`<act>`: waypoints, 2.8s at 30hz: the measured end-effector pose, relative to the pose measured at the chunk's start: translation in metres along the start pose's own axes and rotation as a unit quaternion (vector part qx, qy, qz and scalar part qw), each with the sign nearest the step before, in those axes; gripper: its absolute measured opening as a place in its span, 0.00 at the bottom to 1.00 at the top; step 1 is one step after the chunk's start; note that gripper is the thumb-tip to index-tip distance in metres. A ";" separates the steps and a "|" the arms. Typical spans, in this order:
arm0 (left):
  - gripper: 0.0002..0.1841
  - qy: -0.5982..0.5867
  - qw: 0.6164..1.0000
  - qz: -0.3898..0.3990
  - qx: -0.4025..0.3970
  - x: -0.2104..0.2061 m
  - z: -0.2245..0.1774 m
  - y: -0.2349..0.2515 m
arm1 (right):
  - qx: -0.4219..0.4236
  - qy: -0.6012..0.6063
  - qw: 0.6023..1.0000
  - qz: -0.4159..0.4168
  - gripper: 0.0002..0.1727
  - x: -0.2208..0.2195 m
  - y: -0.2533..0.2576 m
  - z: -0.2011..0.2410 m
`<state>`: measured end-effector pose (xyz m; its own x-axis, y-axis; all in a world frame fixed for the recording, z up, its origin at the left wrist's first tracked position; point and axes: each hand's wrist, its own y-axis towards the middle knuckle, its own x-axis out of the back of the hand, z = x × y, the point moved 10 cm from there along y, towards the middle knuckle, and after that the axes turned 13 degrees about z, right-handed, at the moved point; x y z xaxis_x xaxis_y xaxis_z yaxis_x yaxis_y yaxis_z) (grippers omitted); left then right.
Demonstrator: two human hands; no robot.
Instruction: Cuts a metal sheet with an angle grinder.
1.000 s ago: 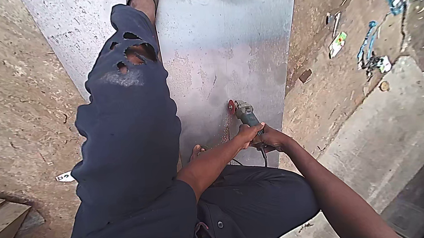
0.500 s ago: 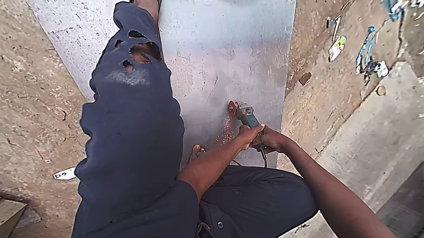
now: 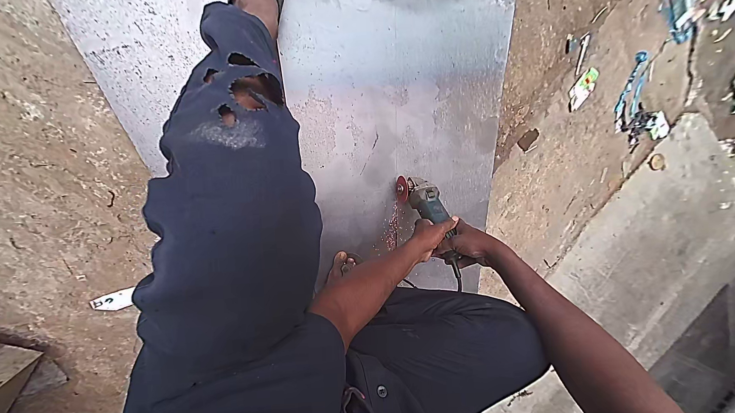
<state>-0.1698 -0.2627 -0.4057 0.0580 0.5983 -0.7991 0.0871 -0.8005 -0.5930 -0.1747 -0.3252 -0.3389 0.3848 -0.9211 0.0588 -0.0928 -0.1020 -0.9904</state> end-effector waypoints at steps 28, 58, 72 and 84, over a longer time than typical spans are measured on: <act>0.35 0.011 1.000 0.001 0.011 0.002 -0.001 0.002 | 0.013 0.008 1.000 0.007 0.31 0.000 0.003 0.002; 0.34 0.034 0.999 0.014 -0.005 0.003 -0.011 0.002 | 0.014 0.007 1.000 0.001 0.32 0.001 0.004 0.008; 0.33 0.026 1.000 0.008 0.005 0.004 -0.011 0.001 | 0.011 0.005 1.000 0.003 0.29 0.003 0.007 0.008; 0.34 0.015 1.000 0.005 0.002 0.003 -0.013 0.002 | 0.031 0.014 0.999 0.011 0.27 0.004 0.007 0.011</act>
<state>-0.1566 -0.2617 -0.4077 0.0884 0.5916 -0.8014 0.0829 -0.8061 -0.5860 -0.1640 -0.3257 -0.3473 0.3568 -0.9333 0.0398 -0.0441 -0.0594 -0.9973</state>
